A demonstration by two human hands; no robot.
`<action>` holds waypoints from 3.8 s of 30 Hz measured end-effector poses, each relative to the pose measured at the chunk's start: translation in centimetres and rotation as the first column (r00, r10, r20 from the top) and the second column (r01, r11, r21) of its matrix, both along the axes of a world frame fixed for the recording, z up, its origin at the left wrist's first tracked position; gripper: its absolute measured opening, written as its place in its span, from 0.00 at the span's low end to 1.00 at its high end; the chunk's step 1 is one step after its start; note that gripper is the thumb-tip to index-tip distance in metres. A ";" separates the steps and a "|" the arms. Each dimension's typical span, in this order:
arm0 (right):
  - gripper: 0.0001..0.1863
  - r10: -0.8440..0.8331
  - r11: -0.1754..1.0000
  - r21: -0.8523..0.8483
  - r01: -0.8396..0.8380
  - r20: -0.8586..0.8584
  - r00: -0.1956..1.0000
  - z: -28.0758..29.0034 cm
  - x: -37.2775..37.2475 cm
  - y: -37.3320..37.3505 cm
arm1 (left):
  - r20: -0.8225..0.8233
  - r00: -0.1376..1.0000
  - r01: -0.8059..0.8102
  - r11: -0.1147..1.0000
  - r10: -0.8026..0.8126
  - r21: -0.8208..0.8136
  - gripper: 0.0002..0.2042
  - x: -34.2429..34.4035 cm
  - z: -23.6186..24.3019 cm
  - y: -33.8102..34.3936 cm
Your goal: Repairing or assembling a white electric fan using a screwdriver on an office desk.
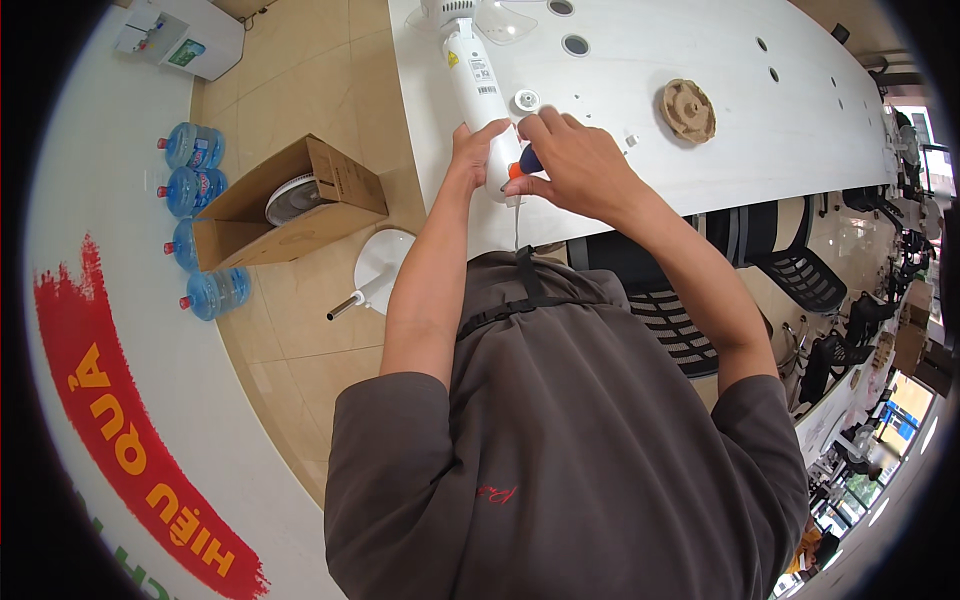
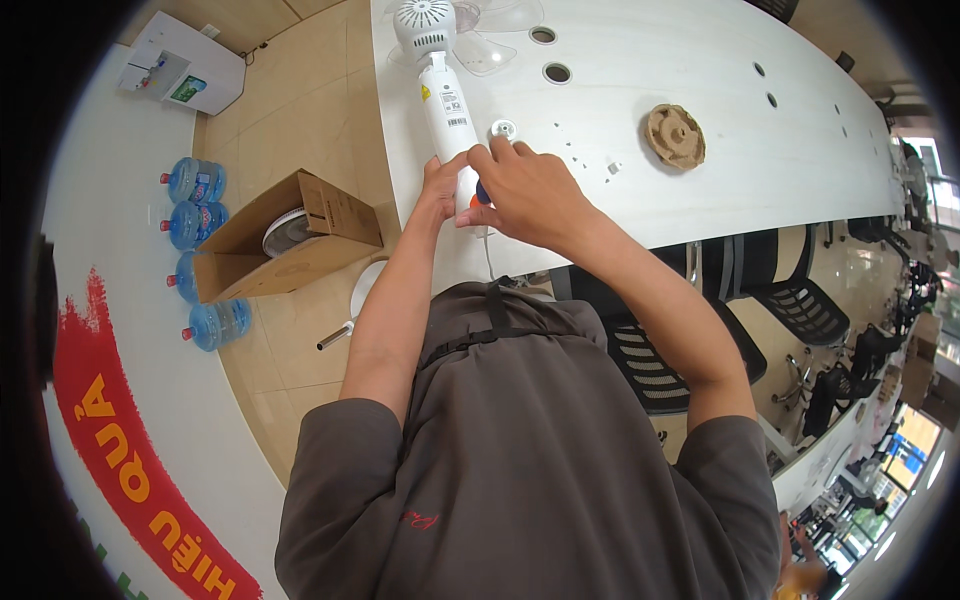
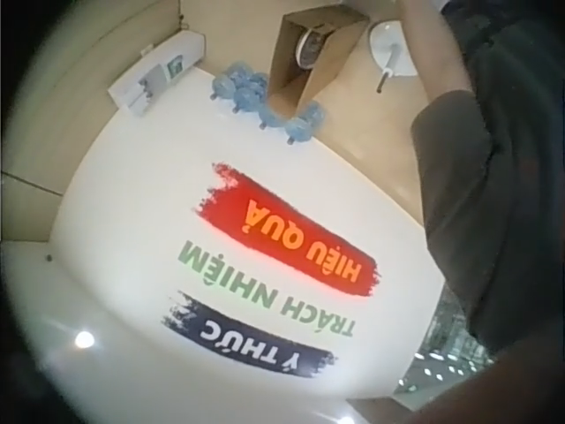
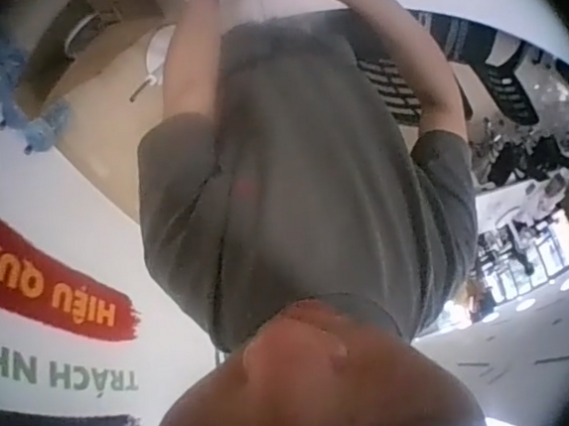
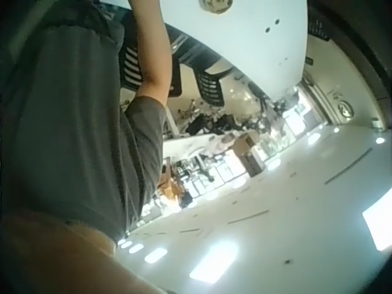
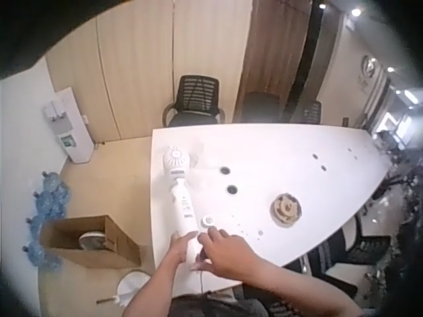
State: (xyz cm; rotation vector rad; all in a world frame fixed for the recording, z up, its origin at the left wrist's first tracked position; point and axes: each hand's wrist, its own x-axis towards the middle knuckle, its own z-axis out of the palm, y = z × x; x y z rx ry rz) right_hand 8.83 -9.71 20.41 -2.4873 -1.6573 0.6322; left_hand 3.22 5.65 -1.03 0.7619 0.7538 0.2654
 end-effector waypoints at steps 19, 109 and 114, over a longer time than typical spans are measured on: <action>0.24 0.097 0.986 0.140 -0.088 -0.063 0.993 0.1 0.2 0.7 | -0.006 0.999 0.054 0.998 -0.054 0.021 0.21 0.0 -0.5 0.3; 0.25 -0.008 0.931 0.366 -0.014 0.058 0.998 -1.4 0.7 0.0 | 0.022 0.996 0.084 0.996 -0.083 -0.024 0.23 -0.3 2.8 0.1; 0.24 0.111 0.880 0.449 -0.157 0.127 0.986 -1.4 0.2 -0.3 | 0.041 0.999 0.007 0.997 -0.004 -0.082 0.21 0.3 2.2 0.2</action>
